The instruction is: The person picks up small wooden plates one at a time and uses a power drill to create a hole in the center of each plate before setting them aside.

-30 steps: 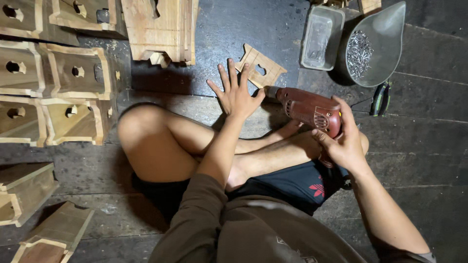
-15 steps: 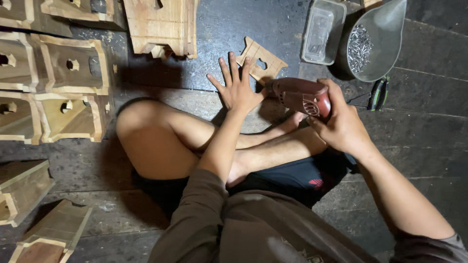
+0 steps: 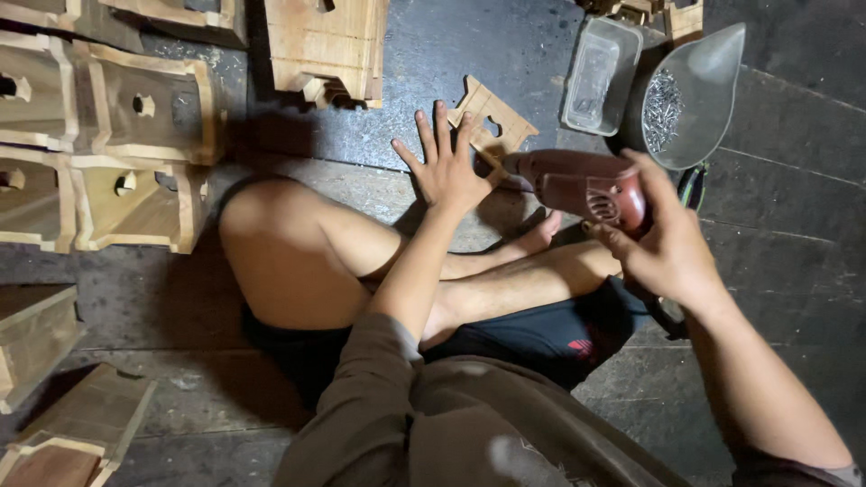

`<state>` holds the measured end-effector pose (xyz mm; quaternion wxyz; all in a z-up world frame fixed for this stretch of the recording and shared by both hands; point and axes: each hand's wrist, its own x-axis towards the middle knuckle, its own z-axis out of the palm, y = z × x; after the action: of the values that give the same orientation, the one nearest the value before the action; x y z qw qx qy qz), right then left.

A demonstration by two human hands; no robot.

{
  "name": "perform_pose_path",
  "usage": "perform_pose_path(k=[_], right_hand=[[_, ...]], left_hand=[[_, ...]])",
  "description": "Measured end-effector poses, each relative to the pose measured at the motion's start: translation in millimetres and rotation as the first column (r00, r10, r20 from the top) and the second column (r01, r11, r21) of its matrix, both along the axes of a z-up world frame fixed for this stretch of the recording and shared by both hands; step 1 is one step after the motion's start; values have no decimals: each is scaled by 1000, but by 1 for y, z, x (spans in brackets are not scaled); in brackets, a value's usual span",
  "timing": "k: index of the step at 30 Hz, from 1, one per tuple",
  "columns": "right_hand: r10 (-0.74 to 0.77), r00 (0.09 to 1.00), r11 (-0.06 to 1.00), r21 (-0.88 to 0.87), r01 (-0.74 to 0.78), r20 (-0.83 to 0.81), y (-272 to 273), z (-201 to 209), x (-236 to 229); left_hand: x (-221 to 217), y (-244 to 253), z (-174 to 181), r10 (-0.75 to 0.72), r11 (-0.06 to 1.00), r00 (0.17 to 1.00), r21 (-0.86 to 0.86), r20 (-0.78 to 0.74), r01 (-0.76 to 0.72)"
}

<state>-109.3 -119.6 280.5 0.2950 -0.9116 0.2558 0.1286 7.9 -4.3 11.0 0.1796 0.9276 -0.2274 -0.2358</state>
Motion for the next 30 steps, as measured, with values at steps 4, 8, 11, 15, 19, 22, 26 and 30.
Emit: perform_pose_path(k=[4,8,11,15,19,22,26,30], right_hand=[[-12,998,1000,25,11,54,-4,-4,18],[-17,991,998,58,9,133,-3,-22,43],[-21,990,999,48,14,138,1,-31,58],[-30,995,998,54,25,95,-5,-42,63],[-44,997,998,46,41,71,0,-39,65],[-57,998,998,36,56,31,7,-32,72],[-19,999,1000,14,20,-50,21,-21,86],[48,993,999,2,-48,-111,18,-26,90]], left_hand=[[0,4,-28,115,978,992,-183,61,-102],[6,-2,-59,494,847,807,-389,322,-363],[12,-3,-65,509,849,759,-383,406,-365],[10,-4,-59,524,841,734,-400,432,-365],[9,-7,-60,532,836,737,-396,417,-380],[10,-7,-60,529,837,748,-391,401,-383],[8,-6,-57,497,860,784,-331,371,-388],[5,6,-39,341,930,900,-236,272,-281]])
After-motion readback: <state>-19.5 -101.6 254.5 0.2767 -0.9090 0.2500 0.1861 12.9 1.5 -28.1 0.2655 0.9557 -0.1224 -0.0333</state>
